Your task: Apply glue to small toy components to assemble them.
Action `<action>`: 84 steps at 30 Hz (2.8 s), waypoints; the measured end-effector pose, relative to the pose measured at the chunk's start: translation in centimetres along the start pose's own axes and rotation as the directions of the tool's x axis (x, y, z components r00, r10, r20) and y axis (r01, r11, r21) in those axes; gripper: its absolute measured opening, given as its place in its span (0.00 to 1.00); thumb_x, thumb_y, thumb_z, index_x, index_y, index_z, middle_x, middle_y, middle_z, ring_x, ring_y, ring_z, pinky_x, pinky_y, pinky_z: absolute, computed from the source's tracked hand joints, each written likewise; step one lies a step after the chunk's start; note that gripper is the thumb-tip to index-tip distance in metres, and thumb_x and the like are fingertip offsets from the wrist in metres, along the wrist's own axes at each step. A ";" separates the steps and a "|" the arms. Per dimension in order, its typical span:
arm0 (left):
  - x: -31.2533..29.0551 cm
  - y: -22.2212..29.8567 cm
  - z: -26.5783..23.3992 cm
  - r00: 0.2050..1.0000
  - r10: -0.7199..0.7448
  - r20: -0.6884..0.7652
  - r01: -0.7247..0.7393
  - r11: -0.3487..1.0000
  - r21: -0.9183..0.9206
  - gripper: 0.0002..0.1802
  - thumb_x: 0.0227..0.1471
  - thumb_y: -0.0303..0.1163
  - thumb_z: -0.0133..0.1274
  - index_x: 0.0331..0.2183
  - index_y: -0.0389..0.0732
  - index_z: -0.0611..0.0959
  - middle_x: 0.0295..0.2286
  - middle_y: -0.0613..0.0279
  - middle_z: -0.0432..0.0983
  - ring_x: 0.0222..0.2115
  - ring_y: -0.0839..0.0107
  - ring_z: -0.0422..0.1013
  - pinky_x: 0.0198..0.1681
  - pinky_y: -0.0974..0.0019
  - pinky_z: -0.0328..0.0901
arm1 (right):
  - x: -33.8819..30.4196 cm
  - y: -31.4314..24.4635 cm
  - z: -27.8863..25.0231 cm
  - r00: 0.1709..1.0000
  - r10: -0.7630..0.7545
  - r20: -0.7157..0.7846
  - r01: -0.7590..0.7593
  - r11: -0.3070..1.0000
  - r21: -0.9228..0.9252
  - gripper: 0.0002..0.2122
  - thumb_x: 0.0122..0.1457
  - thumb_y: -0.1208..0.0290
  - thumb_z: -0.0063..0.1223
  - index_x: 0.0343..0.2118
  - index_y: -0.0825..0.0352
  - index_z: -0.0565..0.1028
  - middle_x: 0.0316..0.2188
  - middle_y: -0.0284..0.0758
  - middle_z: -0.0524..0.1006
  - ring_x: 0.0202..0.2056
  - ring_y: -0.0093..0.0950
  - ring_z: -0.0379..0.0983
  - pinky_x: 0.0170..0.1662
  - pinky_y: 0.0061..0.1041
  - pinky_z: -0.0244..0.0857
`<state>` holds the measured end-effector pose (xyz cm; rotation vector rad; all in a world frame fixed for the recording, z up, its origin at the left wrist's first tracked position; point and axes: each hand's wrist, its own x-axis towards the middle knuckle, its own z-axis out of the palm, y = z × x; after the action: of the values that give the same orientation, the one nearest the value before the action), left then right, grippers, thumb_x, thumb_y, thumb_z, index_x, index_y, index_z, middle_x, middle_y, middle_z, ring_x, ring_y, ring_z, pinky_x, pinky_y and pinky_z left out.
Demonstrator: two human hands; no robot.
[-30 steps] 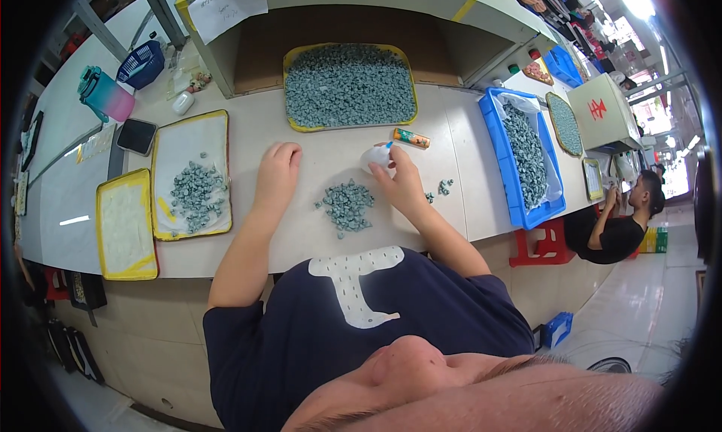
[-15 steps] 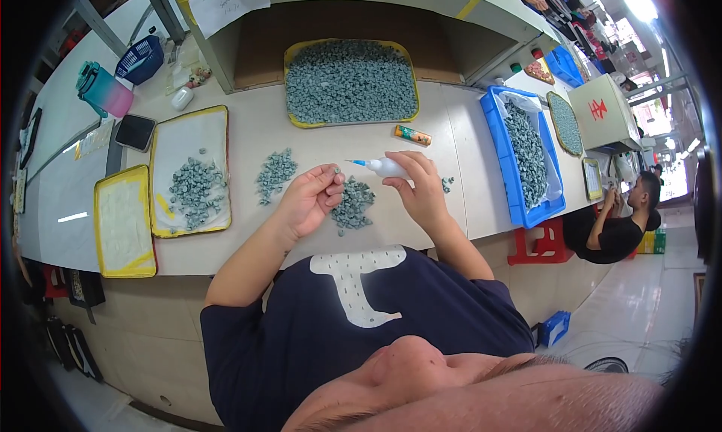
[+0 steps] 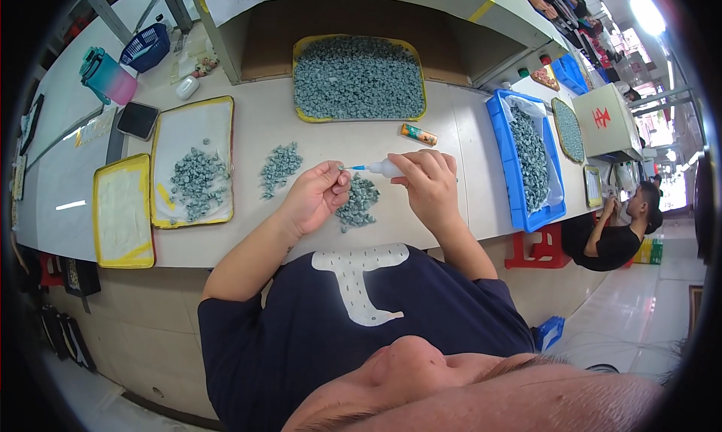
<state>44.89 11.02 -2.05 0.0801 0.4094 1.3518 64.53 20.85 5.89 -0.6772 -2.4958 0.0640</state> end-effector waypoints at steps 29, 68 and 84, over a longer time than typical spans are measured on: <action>-0.1 -0.4 0.2 0.999 0.020 -0.031 -0.017 0.993 0.116 0.05 0.61 0.31 0.44 0.35 0.40 0.71 0.28 0.66 0.68 0.25 0.79 0.60 0.27 0.75 0.58 | -1.2 0.8 0.3 0.950 0.305 -0.070 -0.265 0.902 0.342 0.20 0.46 0.77 0.63 0.45 0.64 0.74 0.37 0.34 0.75 0.40 0.29 0.72 0.45 0.28 0.63; 0.7 -2.1 0.9 0.999 -0.008 0.046 0.006 0.999 0.044 0.05 0.60 0.32 0.45 0.36 0.40 0.72 0.28 0.65 0.66 0.26 0.77 0.60 0.28 0.74 0.58 | -3.6 4.0 -0.3 0.837 0.537 0.110 -0.515 0.702 0.492 0.08 0.49 0.79 0.60 0.33 0.69 0.77 0.28 0.39 0.76 0.30 0.31 0.75 0.35 0.25 0.68; 0.3 -1.6 1.0 0.999 0.000 0.047 -0.003 0.998 0.059 0.07 0.60 0.32 0.47 0.37 0.38 0.73 0.28 0.65 0.69 0.27 0.76 0.63 0.31 0.71 0.62 | -0.1 -1.7 3.5 0.980 0.201 -0.002 -0.162 0.797 0.582 0.10 0.45 0.82 0.62 0.33 0.69 0.80 0.26 0.36 0.78 0.27 0.27 0.76 0.29 0.21 0.70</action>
<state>46.73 11.10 -1.69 0.1609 0.4095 1.3371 62.03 19.62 3.14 -0.6307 -2.1588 0.8310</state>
